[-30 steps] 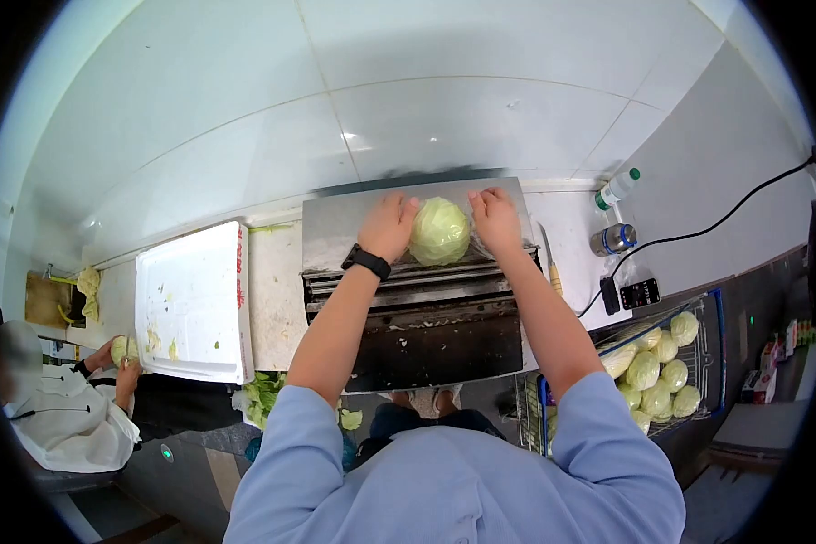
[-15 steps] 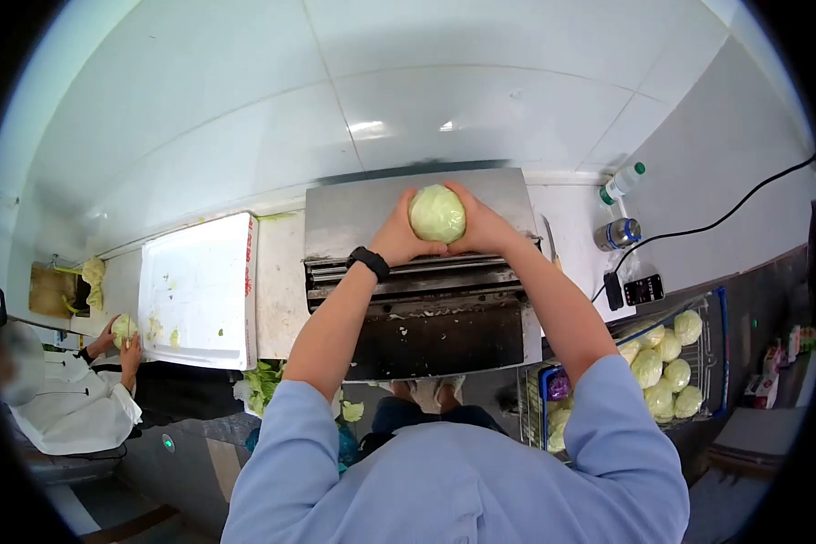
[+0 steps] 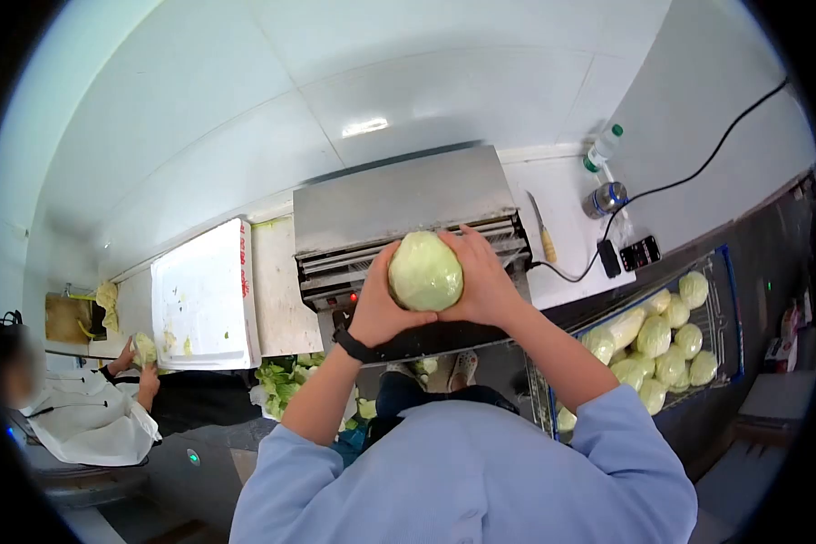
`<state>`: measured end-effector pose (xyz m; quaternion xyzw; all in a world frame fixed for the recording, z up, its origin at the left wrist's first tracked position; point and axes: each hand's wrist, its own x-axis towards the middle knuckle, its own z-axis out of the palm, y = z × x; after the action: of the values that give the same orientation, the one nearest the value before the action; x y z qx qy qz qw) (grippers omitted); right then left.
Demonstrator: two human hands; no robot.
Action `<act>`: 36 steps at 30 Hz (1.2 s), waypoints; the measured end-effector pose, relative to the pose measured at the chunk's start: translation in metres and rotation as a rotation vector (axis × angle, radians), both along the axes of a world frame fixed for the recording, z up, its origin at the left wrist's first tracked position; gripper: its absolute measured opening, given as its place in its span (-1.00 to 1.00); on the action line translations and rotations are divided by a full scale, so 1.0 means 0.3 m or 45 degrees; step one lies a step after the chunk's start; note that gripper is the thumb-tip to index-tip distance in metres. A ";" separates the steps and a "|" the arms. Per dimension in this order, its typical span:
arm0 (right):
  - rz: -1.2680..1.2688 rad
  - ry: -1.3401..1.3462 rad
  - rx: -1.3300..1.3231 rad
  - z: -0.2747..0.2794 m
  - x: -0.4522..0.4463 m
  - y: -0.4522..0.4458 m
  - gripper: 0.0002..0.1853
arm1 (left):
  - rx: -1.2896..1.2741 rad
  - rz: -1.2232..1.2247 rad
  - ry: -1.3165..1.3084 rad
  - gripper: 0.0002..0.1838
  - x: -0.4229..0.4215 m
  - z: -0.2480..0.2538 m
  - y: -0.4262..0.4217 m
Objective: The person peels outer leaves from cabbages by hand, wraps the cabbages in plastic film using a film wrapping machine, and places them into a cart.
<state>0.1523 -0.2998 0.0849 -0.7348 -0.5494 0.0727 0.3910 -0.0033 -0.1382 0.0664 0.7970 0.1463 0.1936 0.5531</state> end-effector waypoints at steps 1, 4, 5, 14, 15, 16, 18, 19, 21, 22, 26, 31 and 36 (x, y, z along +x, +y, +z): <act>-0.020 -0.035 0.027 0.000 -0.026 -0.024 0.19 | 0.023 0.004 0.009 0.29 -0.026 -0.007 -0.025; 0.082 0.331 -0.012 -0.016 -0.092 -0.080 0.24 | 0.142 0.031 0.037 0.27 -0.106 -0.010 -0.086; 0.074 0.355 0.013 -0.024 -0.112 -0.092 0.25 | 0.118 0.018 0.035 0.28 -0.119 -0.019 -0.093; 0.071 0.318 0.220 -0.125 -0.175 -0.143 0.23 | 0.019 -0.104 0.152 0.36 -0.182 -0.057 -0.098; 0.045 0.321 0.193 -0.134 -0.183 -0.145 0.23 | 0.016 -0.127 0.193 0.36 -0.185 -0.054 -0.096; 0.014 0.323 0.166 -0.137 -0.191 -0.148 0.22 | 0.083 -0.125 0.231 0.35 -0.190 -0.048 -0.091; -0.056 0.347 0.088 -0.130 -0.206 -0.157 0.22 | 0.211 -0.126 0.307 0.34 -0.197 -0.041 -0.089; -0.089 0.368 0.036 -0.120 -0.212 -0.159 0.23 | 0.325 -0.143 0.329 0.34 -0.198 -0.042 -0.084; -0.143 0.426 -0.025 -0.124 -0.216 -0.162 0.24 | 0.555 -0.166 0.376 0.35 -0.203 -0.048 -0.071; -0.165 0.462 -0.033 -0.146 -0.211 -0.162 0.25 | 0.565 -0.152 0.326 0.33 -0.209 -0.064 -0.071; -0.194 0.527 -0.038 -0.189 -0.186 -0.142 0.28 | 0.608 -0.109 0.241 0.25 -0.213 -0.128 -0.073; -0.129 0.493 -0.086 -0.211 -0.174 -0.130 0.27 | 0.819 -0.037 0.222 0.16 -0.217 -0.217 -0.082; -0.057 0.577 -0.229 -0.216 -0.161 -0.119 0.28 | 0.823 0.004 0.307 0.06 -0.230 -0.233 -0.101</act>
<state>0.1040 -0.3356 0.0200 -0.7436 -0.4226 0.2757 0.4387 -0.0723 -0.1687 -0.0035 0.9480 0.1430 0.1351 0.2504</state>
